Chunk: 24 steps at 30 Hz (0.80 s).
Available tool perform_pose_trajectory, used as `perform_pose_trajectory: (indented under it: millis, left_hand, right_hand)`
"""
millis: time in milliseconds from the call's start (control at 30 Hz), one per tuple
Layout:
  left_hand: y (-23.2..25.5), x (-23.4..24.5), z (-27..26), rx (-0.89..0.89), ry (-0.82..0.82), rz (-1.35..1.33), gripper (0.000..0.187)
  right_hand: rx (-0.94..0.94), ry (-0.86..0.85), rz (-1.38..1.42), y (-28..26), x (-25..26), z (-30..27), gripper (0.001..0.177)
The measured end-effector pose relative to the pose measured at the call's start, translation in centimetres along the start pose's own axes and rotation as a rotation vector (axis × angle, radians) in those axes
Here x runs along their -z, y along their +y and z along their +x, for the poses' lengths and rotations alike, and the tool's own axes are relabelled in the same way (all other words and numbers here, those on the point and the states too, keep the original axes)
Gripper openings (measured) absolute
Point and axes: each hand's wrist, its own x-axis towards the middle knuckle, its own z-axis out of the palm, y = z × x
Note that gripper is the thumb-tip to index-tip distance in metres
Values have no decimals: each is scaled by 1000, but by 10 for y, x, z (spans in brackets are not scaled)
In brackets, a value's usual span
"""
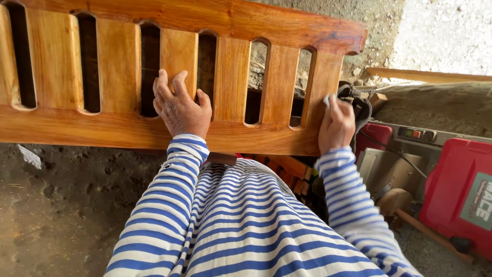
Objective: The person sands a wooden chair backrest with a sanding block. They smooth the surface and edges of the slats and frame, holding the piece steady with one hand while sanding with the other.
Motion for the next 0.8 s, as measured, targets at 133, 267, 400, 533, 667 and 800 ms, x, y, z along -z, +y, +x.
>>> perform_pose_trajectory:
  millis: [133,267,400,533,667,800]
  left_hand:
    - [-1,-4,-3,5,-11,9,57]
    - [-1,-5,-3,-28,-9,28,59]
    - [-2,-4,-2,-8,-20,34,61]
    - [3,1,-1,-13,-8,44,61]
    - [3,-1,0,-9,4,53,62]
    - [4,-1,0,1,15,44,59]
  right_hand:
    - [20,64,-33,42,-49,46,29]
    - [-40,61,-45,28,-49,58,29]
    - [-80,80,49,-10,-12,18,32]
    - [-86,8,24,-28,14,-26,31]
    - [-36,-11,113,-61,24,-21,32]
    - [-17,-97,128,-82,22,-18,29]
